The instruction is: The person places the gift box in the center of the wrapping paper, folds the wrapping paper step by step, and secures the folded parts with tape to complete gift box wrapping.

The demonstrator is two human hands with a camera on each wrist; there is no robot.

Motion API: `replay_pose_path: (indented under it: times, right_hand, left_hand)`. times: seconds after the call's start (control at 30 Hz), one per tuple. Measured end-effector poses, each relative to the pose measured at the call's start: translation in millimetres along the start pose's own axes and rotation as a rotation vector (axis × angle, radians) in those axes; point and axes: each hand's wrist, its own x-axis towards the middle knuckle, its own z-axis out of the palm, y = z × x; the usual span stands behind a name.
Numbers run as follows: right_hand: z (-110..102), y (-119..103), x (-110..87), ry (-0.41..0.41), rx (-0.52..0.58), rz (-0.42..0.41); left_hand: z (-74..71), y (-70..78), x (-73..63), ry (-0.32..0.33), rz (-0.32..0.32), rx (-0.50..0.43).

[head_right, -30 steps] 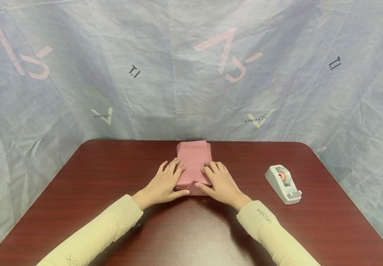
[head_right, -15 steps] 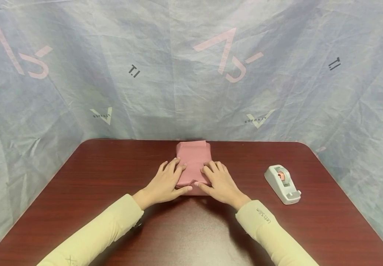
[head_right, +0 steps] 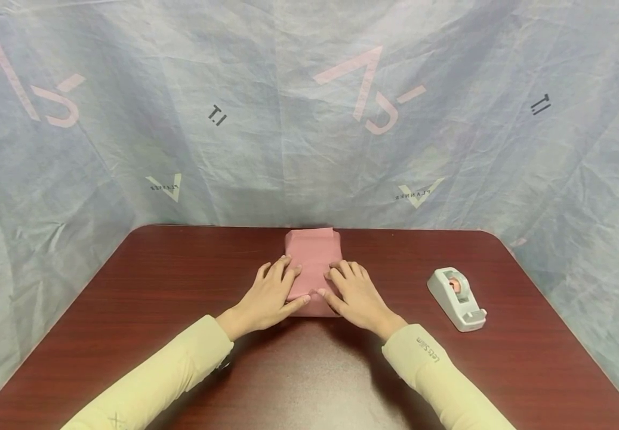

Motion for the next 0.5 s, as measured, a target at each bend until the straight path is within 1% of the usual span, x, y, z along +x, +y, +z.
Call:
replay_pose_path:
  times: [0.33,0.4,0.5]
  right_hand:
    - [-11.4,1.1,-1.6,-0.031,-0.004,-0.005]
    - [-14.8,3.3,-3.5,-0.022,-0.018,-0.003]
    - [-21.1,9.2,-8.6,0.017,-0.056,0.010]
  left_hand:
    - [-3.0,1.4,0.0,-0.044,-0.012,-0.016]
    - [-2.6,1.7,0.0,-0.047,-0.011,0.000]
    - [-1.4,2.1,0.1,-0.049,-0.012,0.019]
